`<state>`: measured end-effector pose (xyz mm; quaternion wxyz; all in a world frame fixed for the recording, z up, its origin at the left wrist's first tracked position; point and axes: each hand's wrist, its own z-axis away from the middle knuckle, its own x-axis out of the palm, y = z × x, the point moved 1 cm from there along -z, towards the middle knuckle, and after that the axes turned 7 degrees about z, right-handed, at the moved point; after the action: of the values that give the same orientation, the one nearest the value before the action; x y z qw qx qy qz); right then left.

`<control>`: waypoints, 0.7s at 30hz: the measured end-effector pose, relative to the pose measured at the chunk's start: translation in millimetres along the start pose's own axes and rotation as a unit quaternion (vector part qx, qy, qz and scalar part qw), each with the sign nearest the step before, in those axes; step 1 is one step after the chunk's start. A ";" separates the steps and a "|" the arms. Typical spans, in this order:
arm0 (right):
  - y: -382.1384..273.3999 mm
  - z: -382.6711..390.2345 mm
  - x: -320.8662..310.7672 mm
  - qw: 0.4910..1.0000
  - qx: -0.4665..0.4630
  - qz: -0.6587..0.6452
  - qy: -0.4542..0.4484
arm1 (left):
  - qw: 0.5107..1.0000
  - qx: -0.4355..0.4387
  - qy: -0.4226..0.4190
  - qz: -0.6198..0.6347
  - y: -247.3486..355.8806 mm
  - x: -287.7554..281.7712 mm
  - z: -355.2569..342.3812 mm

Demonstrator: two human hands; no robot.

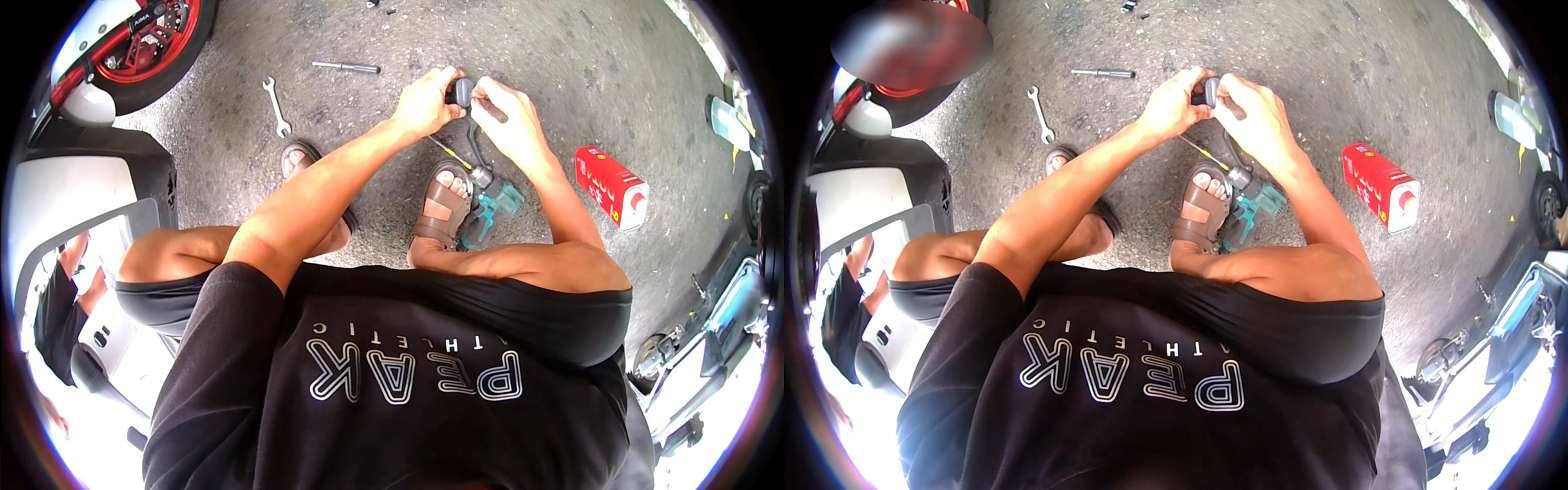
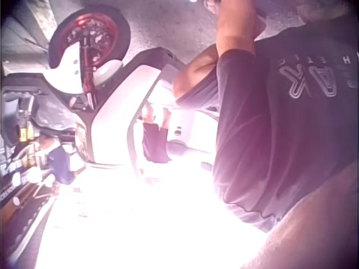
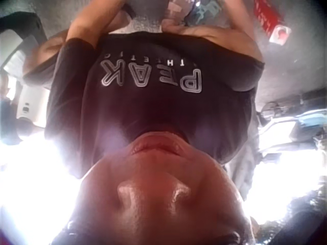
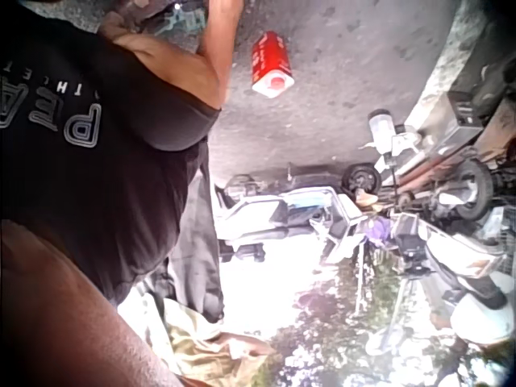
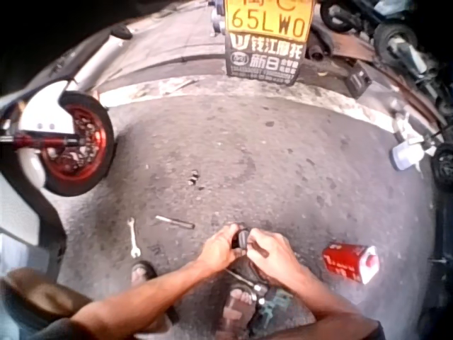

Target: The person unseals a liquid container, pours fluid into a small funnel into a scooter part, and uses an electric drill to secure screws and components near the handlebar and internal assembly.

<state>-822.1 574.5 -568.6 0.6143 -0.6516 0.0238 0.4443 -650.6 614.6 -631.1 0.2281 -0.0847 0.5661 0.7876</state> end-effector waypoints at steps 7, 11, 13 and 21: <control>30.0 -11.3 -6.8 0.979 0.144 -0.077 -0.125 | 1.000 -0.002 0.008 0.003 -2.2 3.3 1.1; 14.3 -2.8 -11.5 0.992 0.037 -0.060 -0.104 | 1.000 0.008 0.025 0.014 -9.0 6.2 3.9; 7.5 -3.9 -12.6 0.993 -0.027 0.037 -0.107 | 0.997 -0.008 0.040 0.070 -10.8 7.5 5.3; -14.7 -20.7 3.0 0.931 -0.156 0.306 -0.127 | 0.994 -0.005 0.065 0.086 -16.6 14.9 4.8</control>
<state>-800.4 562.6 -562.1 0.3372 -0.6386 0.0742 0.6877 -655.6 627.2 -649.4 0.1215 -0.0881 0.5813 0.7997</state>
